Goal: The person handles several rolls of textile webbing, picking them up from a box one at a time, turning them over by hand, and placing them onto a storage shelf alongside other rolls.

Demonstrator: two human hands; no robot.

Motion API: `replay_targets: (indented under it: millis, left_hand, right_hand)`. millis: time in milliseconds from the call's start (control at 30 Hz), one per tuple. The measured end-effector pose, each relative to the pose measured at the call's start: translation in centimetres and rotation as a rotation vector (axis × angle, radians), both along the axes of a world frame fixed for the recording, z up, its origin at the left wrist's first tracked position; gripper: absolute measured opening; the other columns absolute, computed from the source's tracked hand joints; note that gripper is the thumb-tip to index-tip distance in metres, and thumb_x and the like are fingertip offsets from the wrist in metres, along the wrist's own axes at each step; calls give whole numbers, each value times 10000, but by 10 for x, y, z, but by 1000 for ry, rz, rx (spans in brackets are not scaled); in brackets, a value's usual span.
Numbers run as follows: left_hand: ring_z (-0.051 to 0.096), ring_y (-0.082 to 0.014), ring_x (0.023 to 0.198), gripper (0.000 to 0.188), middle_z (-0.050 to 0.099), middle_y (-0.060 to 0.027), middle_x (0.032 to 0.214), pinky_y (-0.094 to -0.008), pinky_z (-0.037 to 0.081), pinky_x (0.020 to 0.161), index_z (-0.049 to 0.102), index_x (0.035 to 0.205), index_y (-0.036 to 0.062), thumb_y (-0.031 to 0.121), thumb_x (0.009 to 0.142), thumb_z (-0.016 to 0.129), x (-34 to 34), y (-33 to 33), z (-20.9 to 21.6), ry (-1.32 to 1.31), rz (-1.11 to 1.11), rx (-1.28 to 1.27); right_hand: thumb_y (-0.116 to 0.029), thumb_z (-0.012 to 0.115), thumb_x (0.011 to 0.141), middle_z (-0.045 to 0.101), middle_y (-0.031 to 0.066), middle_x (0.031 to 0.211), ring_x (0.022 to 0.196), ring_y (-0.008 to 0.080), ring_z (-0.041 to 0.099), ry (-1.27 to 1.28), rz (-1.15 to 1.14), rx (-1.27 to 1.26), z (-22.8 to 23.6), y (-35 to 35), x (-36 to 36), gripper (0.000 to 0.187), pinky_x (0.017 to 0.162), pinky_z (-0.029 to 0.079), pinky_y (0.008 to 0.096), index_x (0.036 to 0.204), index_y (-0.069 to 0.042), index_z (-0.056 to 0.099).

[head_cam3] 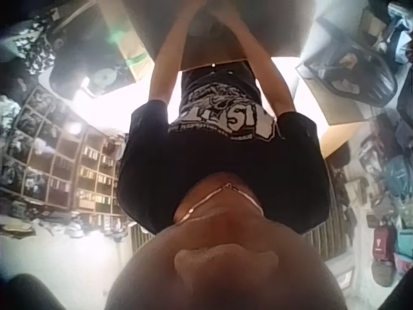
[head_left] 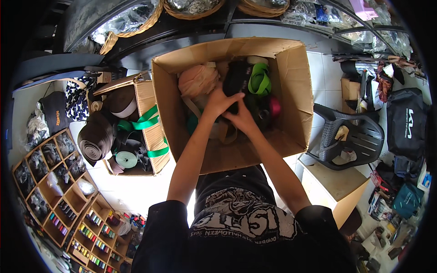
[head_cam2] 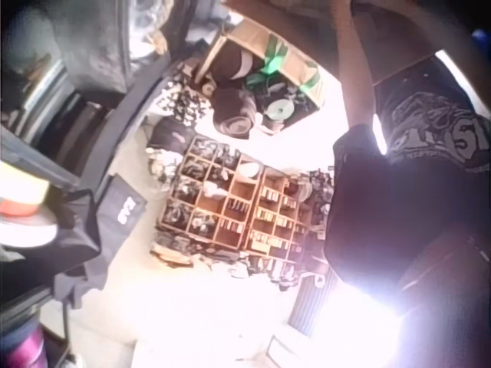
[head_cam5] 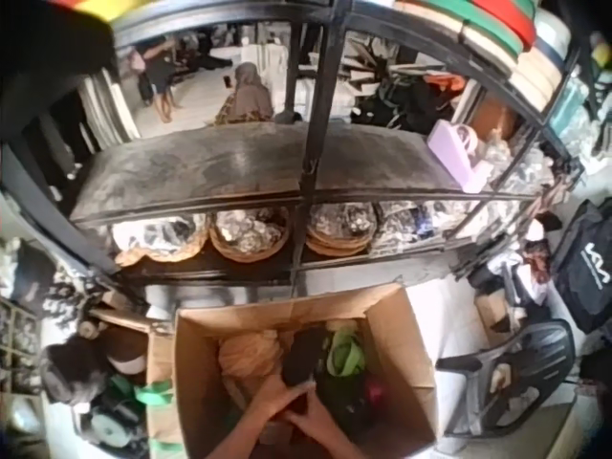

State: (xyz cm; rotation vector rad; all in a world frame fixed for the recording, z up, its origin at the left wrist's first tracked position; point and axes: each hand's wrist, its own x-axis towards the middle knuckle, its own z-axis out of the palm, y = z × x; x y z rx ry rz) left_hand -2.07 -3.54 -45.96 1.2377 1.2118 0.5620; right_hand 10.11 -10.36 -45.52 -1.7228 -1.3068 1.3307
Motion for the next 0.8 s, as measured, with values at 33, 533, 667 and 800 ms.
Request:
replay_targets:
  millis: [33,533,667,800]
  left_hand:
    - [614,-249,999,648,631,-174,1089,-338,468,864,519,1190,-37,360,733,750,-9,-1,-5,-10,63,88]
    - [594,-398,988,642,607,-235,1063,-462,479,825,492,1140,-30,299,663,771,15,1,-4,646,234,133]
    - [591,-389,1001,651,604,-227,1077,-460,484,815,489,1167,2,254,642,779,9,6,20,713,196,144]
    - [599,-366,997,665,611,-218,1067,-447,481,841,507,1187,38,241,622,791,-13,4,83,712,162,144]
  right_hand:
    - [-214,716,728,313,288,1414,1323,346,350,-5,142,5,-5,-1,-7,952,1049,335,378,1440,19,129]
    - [-241,636,784,642,197,1078,1018,341,612,-143,140,-99,2,26,38,445,898,471,369,1170,-24,590]
    - [-171,638,799,640,205,1084,1020,319,621,-128,73,-78,4,28,52,401,892,475,353,1162,-10,584]
    - [-126,655,793,643,202,1070,1026,284,622,27,-23,-8,22,34,72,430,885,478,344,1197,-17,554]
